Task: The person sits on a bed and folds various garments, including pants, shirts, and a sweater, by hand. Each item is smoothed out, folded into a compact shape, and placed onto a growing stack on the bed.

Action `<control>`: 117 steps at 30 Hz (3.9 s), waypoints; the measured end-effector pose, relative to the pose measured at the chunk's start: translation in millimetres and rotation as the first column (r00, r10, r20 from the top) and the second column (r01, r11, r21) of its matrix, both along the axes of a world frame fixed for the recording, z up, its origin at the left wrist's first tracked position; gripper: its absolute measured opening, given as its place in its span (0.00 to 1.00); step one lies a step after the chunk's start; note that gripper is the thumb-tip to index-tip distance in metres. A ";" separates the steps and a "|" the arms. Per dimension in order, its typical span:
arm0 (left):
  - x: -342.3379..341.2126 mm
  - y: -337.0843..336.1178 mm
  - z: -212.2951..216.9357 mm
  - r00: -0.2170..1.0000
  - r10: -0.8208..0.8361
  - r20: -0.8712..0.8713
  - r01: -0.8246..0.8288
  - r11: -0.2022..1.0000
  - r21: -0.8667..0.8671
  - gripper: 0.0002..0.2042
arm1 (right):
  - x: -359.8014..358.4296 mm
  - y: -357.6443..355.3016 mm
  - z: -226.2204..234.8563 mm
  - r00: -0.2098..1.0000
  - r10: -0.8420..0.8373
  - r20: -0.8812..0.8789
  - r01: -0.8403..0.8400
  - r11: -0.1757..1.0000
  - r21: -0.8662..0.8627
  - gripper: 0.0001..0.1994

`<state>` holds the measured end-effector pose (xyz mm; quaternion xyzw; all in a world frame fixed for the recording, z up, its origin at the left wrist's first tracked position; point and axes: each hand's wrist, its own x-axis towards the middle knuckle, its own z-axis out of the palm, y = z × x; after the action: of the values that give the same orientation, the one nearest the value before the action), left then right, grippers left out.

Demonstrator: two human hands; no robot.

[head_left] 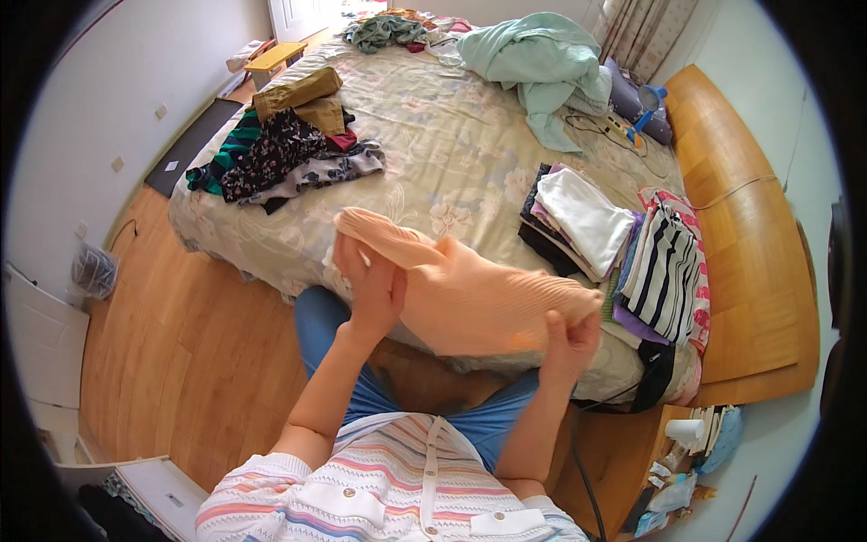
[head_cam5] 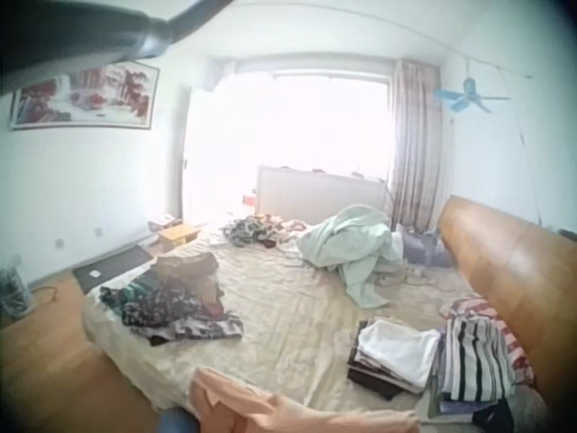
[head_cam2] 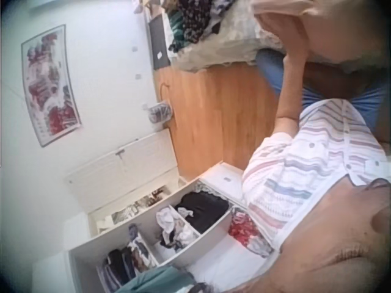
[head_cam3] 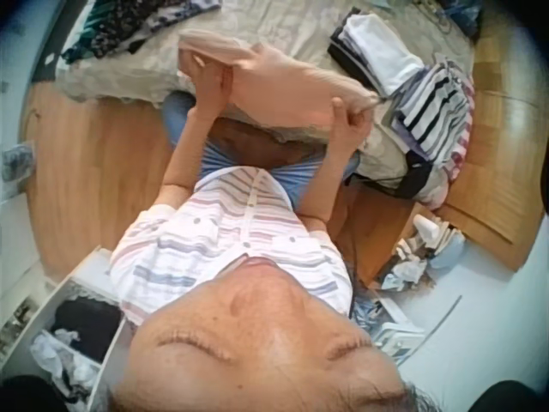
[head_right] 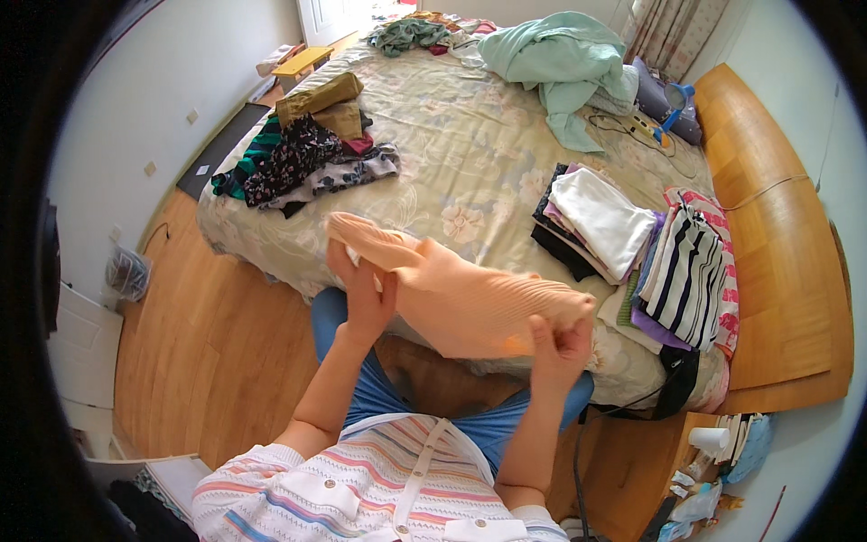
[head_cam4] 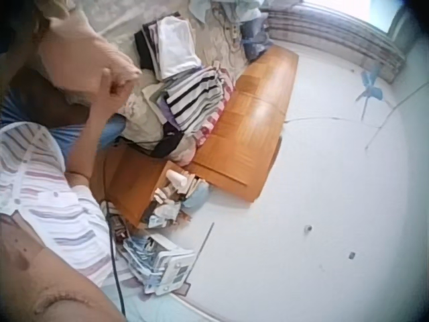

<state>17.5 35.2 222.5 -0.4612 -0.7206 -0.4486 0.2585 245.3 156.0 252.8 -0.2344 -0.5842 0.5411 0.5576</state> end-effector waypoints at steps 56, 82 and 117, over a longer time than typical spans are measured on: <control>-78.8 17.3 -166.3 0.317 -0.095 0.944 0.169 0.985 0.042 0.10 | 51.0 47.8 -227.8 0.985 -0.014 0.170 0.111 0.810 -0.576 0.10; -64.9 -11.9 -185.0 -0.362 -0.219 0.906 0.273 0.904 0.328 0.11 | 18.3 62.5 -230.1 0.435 -0.389 0.812 0.342 0.906 0.251 0.13; -33.4 -71.7 -194.0 -0.528 -0.223 0.819 0.239 0.887 0.396 0.14 | 99.4 58.8 -214.0 0.790 0.143 0.597 0.208 0.852 -0.480 0.11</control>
<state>-15.9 -36.5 28.6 -0.0193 -0.4599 -0.6638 -0.5895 344.7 214.8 38.8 -0.5493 -0.5591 0.5629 0.2623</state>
